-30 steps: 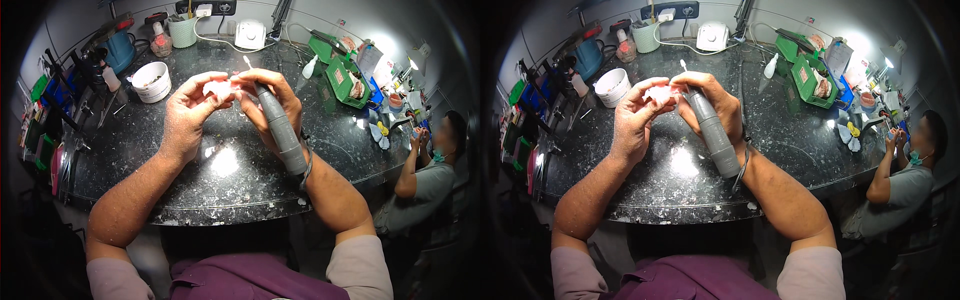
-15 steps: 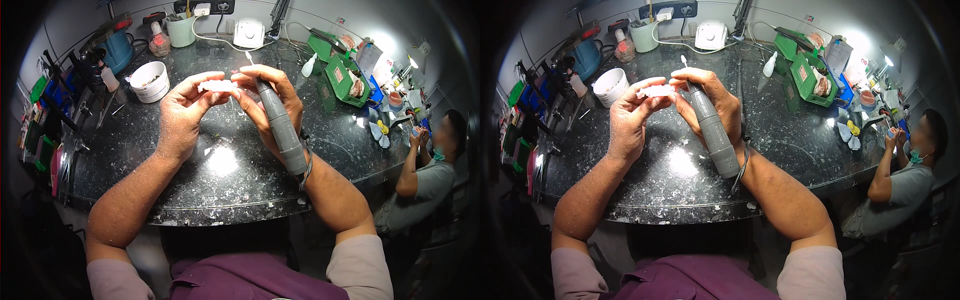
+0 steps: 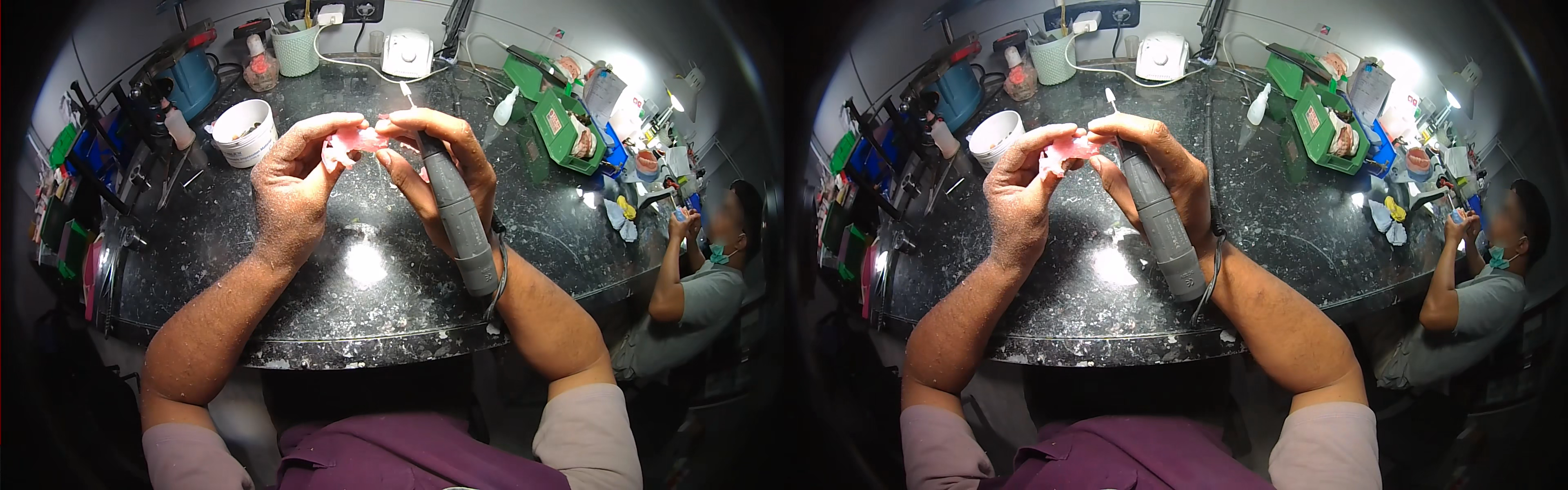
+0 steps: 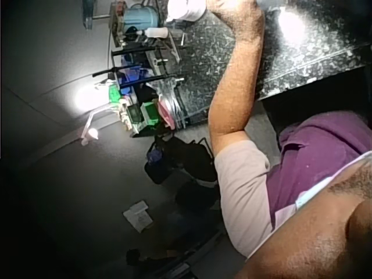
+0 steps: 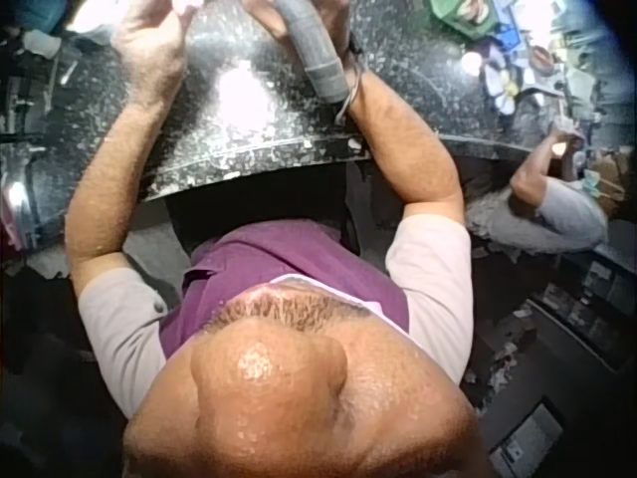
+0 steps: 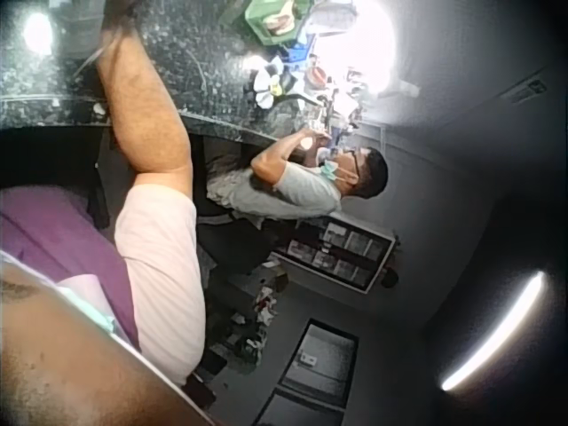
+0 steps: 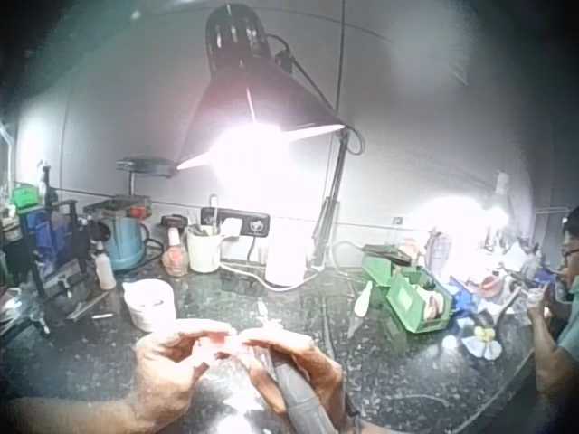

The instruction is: The person trims and shapes a dental prosthesis base using a handheld rotary tool, turning and repositioning the base by hand while grinding away excess material.

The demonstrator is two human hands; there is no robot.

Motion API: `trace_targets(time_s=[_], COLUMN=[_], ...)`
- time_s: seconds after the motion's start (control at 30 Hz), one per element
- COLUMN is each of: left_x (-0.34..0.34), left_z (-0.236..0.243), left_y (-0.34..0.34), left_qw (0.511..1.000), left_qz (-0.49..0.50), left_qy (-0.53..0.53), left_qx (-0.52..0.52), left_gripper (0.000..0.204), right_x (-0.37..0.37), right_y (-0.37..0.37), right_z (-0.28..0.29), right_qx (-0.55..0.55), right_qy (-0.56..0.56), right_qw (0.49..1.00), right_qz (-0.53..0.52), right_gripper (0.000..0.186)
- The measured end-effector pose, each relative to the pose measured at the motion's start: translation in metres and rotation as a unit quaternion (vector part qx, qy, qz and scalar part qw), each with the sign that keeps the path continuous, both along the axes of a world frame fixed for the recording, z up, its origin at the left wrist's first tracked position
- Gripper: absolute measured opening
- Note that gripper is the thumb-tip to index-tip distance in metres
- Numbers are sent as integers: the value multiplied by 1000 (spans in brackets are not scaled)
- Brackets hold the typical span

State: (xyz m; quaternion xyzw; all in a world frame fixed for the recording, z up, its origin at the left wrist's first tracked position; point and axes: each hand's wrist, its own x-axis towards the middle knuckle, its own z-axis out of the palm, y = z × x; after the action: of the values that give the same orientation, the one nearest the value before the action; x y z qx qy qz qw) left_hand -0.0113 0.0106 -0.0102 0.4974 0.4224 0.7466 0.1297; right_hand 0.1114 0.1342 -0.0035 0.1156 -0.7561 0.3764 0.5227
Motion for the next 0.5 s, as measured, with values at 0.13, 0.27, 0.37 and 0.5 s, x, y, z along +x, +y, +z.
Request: trace_targets(time_s=[0.13, 0.27, 0.37, 0.5], left_x=[0, 6, 7, 6], left_z=[1, 8, 4, 10], left_y=[0, -3, 0, 0], left_qw=[999, 998, 997, 992], left_qz=[25, 22, -8, -47], left_qy=[32, -9, -46, -64], left_qx=[-6, -63, -59, -103], left_gripper=[38, 26, 27, 27], right_x=[-2, 0, 0, 3], right_y=[-1, -3, -2, 1], right_z=[0, 2, 1, 2], right_qx=[-33, -46, -75, -127], right_qy=[33, 24, 15, -13], right_qw=[999, 998, 997, 992], right_qz=[-2, -22, -17, -10], right_gripper=[38, 35, 34, 34])
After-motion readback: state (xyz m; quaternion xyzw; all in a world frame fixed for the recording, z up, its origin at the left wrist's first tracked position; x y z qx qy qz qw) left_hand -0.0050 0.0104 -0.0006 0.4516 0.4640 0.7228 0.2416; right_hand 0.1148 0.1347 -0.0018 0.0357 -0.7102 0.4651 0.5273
